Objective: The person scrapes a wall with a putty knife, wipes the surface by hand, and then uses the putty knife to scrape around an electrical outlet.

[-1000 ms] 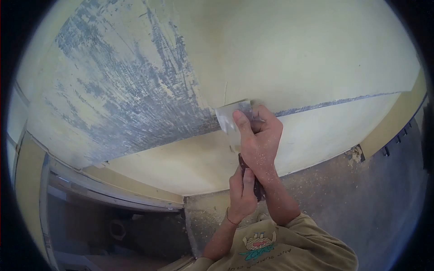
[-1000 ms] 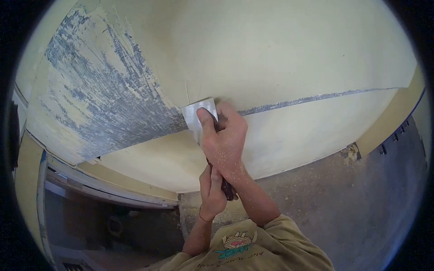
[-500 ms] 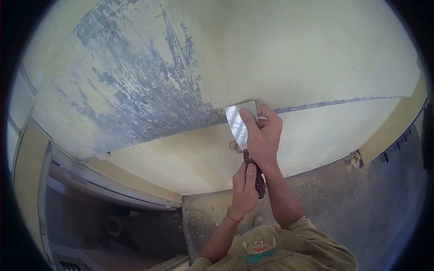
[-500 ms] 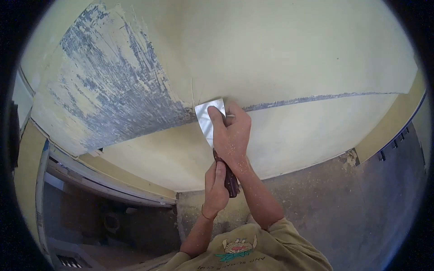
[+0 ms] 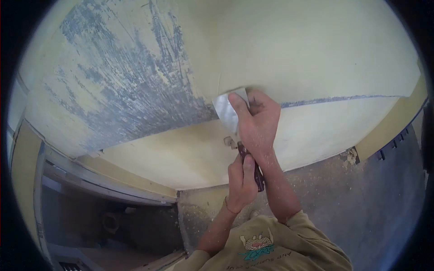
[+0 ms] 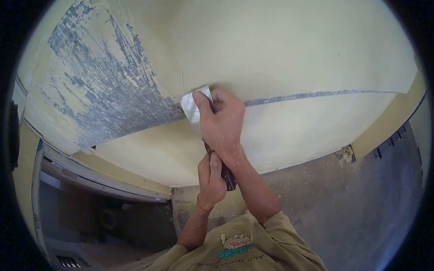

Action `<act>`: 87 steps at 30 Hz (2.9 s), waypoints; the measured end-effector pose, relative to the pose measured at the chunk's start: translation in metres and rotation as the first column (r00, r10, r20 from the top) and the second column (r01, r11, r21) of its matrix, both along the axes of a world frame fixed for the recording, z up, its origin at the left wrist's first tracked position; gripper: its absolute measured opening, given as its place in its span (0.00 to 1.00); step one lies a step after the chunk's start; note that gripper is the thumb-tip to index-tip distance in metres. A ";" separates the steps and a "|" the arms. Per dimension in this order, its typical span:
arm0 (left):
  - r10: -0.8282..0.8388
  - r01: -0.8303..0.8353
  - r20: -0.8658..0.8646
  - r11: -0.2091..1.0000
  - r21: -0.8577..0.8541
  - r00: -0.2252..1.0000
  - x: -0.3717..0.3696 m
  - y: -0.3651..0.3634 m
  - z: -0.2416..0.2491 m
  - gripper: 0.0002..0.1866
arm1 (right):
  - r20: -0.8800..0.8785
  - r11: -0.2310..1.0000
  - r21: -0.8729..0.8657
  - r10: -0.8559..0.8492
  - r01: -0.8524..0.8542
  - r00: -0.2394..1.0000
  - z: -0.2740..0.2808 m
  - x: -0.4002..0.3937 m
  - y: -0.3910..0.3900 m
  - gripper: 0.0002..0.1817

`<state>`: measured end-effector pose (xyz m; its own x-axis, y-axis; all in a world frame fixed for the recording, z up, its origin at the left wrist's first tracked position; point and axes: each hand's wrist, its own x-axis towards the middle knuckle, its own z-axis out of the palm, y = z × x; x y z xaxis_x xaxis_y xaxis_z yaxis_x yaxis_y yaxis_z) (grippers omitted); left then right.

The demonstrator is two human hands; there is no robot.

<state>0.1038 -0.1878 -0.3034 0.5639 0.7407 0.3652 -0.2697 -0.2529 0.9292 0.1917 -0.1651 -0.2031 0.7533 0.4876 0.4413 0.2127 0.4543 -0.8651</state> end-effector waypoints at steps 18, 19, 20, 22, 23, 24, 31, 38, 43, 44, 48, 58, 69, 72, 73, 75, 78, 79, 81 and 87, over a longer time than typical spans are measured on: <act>-0.205 0.217 0.071 0.922 -0.321 0.976 -0.030 0.006 0.002 0.21 | -0.155 0.991 0.134 0.000 0.021 0.988 -0.028 -0.009 0.021 0.19; -0.203 0.213 0.065 0.913 -0.349 0.977 -0.032 0.005 0.007 0.21 | -0.155 0.991 0.135 0.001 0.020 0.988 -0.024 -0.010 0.023 0.19; -0.200 0.208 0.062 0.901 -0.382 0.978 -0.033 0.003 0.010 0.21 | -0.145 0.991 0.134 -0.006 0.025 0.989 -0.021 -0.011 0.022 0.18; -0.162 0.163 0.027 0.946 -0.279 0.986 -0.032 0.013 0.018 0.21 | -0.167 0.981 0.187 -0.011 0.043 0.986 -0.004 -0.019 0.022 0.16; -0.121 0.118 -0.004 0.980 -0.162 0.993 -0.030 0.023 0.027 0.21 | -0.197 0.969 0.243 -0.005 0.053 0.980 0.015 -0.023 0.028 0.15; -0.160 0.163 0.035 0.973 -0.165 0.987 -0.033 0.032 0.050 0.21 | -0.078 0.961 0.253 -0.094 0.111 0.992 0.036 -0.021 0.035 0.15; -0.229 0.254 0.137 0.944 -0.212 0.964 -0.031 0.029 0.085 0.21 | 0.212 0.955 0.190 -0.265 0.227 0.941 0.071 -0.013 0.031 0.14; -0.202 0.223 0.094 0.892 -0.393 0.975 -0.038 -0.006 0.007 0.20 | -0.217 0.999 -0.053 -0.018 0.007 0.976 -0.012 -0.023 0.000 0.16; -0.177 0.187 0.059 0.916 -0.355 0.982 -0.037 -0.004 0.008 0.21 | -0.149 0.996 0.065 -0.043 0.053 0.988 -0.021 -0.021 0.016 0.20; -0.159 0.167 0.051 0.920 -0.353 0.986 -0.036 -0.004 0.010 0.21 | -0.168 0.992 0.105 -0.047 0.065 0.985 -0.021 -0.021 0.018 0.21; -0.191 0.200 0.061 0.902 -0.382 0.980 -0.039 -0.003 0.019 0.21 | -0.174 0.998 -0.005 -0.068 0.068 0.982 -0.012 -0.022 0.012 0.21; -0.136 0.152 0.074 0.938 -0.310 0.988 -0.021 0.001 -0.003 0.23 | -0.057 0.990 0.073 -0.118 0.122 0.991 -0.025 -0.011 0.023 0.22; -0.169 0.185 0.075 0.900 -0.395 0.983 -0.027 -0.005 0.028 0.22 | -0.032 0.983 0.034 -0.181 0.182 0.983 -0.004 -0.009 0.022 0.23; -0.194 0.216 0.098 0.917 -0.335 0.976 -0.020 -0.002 0.024 0.23 | 0.073 0.970 -0.057 -0.232 0.237 0.970 0.006 -0.004 0.015 0.24; -0.174 0.201 0.109 0.923 -0.328 0.979 -0.018 -0.004 0.028 0.23 | 0.145 0.959 -0.055 -0.267 0.278 0.953 0.010 -0.004 0.015 0.24; -0.148 0.179 0.114 0.921 -0.345 0.982 -0.016 -0.011 0.034 0.23 | 0.217 0.946 -0.077 -0.291 0.314 0.932 0.014 -0.002 0.013 0.24; -0.161 0.206 0.159 0.920 -0.333 0.974 -0.009 -0.017 0.040 0.28 | 0.198 0.964 -0.105 -0.221 0.245 0.955 0.021 -0.002 0.009 0.23; -0.149 0.200 0.164 0.909 -0.366 0.975 -0.008 -0.018 0.041 0.28 | 0.191 0.963 -0.114 -0.218 0.243 0.957 0.018 -0.001 0.007 0.23; -0.133 0.188 0.168 0.905 -0.380 0.977 -0.014 -0.022 0.039 0.29 | 0.247 0.978 -0.034 -0.193 0.207 0.950 0.013 0.002 0.009 0.19; -0.110 0.137 0.085 0.877 -0.460 0.990 -0.025 -0.019 0.021 0.25 | 0.131 0.986 -0.169 0.029 -0.007 0.991 -0.031 -0.004 0.002 0.11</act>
<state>0.0788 -0.2068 -0.2824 0.6513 0.7582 0.0297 -0.3239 0.2424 0.9145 0.1879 -0.1634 -0.2343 0.6840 0.5760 0.4476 0.3237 0.3102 -0.8939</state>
